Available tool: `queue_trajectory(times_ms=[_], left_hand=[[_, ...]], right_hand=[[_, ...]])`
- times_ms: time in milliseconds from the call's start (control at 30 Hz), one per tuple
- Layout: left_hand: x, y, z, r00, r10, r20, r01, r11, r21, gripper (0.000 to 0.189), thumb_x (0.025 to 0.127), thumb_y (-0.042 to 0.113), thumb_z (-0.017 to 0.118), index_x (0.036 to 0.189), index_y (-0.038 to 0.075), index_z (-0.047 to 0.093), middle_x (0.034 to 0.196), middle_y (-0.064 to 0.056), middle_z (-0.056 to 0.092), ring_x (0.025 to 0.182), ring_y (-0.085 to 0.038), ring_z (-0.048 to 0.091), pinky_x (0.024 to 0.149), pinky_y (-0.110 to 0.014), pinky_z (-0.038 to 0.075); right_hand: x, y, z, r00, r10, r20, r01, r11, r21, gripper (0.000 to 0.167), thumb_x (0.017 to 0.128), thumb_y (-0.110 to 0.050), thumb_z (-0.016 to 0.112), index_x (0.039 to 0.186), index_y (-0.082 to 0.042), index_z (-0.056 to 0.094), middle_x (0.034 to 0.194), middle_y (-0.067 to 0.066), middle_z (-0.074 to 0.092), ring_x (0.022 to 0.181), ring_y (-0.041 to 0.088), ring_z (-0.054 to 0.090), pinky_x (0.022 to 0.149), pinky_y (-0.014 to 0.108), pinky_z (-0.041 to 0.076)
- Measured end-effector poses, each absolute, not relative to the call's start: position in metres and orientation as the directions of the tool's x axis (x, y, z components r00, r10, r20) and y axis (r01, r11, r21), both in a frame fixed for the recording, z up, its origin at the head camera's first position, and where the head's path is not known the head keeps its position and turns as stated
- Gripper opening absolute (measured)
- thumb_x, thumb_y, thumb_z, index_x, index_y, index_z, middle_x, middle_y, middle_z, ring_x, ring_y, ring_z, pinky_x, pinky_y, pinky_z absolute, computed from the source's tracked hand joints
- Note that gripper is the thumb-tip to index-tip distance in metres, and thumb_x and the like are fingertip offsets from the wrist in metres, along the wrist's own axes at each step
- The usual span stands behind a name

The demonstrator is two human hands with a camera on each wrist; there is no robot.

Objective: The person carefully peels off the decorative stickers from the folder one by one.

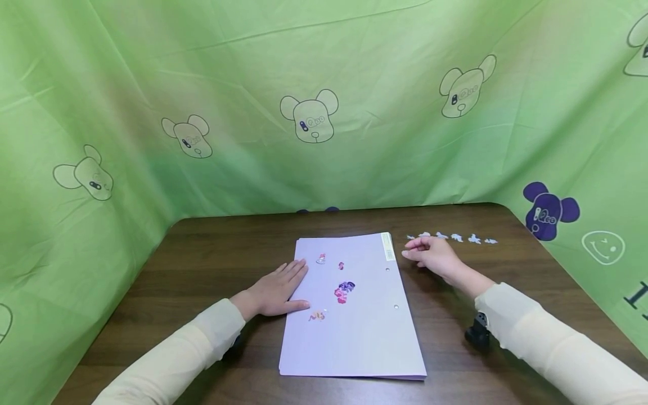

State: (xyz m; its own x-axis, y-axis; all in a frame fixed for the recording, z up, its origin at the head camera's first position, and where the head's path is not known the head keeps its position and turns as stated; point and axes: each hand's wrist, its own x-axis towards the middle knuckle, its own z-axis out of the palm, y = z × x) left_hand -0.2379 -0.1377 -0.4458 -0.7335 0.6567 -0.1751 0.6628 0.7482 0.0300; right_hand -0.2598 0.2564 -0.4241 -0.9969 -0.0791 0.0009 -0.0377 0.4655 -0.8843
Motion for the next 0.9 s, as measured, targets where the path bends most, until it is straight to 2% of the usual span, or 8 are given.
queue_trajectory(times_ms=[400,667,900], left_hand=[[-0.241,-0.138,-0.447,-0.721,0.671,-0.173,0.680,0.733,0.008,0.094,0.092,0.073,0.029,0.156,0.005,0.012,0.162,-0.010,0.006,0.147,-0.021,0.004,0.117,-0.037,0.011],[-0.243,-0.138,-0.448,-0.698,0.695,-0.171,0.699,0.714,0.047,0.091,0.094,0.069,0.030,0.156,0.005,0.009,0.162,-0.009,0.003,0.147,-0.020,0.002,0.117,-0.036,0.010],[-0.244,-0.135,-0.449,-0.683,0.712,-0.161,0.718,0.696,0.032,0.091,0.095,0.068,0.031,0.156,0.004,0.010,0.162,-0.010,0.004,0.148,-0.020,0.003,0.117,-0.036,0.011]], right_hand=[[-0.247,0.217,-0.416,-0.989,-0.144,0.037,-0.096,0.431,-0.897,0.026,0.088,-0.010,0.071,0.104,0.009,0.063,0.083,0.007,0.064,0.074,0.019,0.060,0.065,0.032,0.054],[-0.235,0.192,-0.415,-0.966,-0.257,0.008,-0.113,0.398,-0.910,0.027,0.085,-0.006,0.072,0.105,0.010,0.063,0.085,0.009,0.062,0.073,0.021,0.060,0.059,0.029,0.051],[-0.233,0.175,-0.423,-0.928,-0.372,0.026,-0.185,0.399,-0.898,0.024,0.083,-0.003,0.074,0.101,0.009,0.064,0.084,0.008,0.062,0.077,0.018,0.058,0.064,0.026,0.051]])
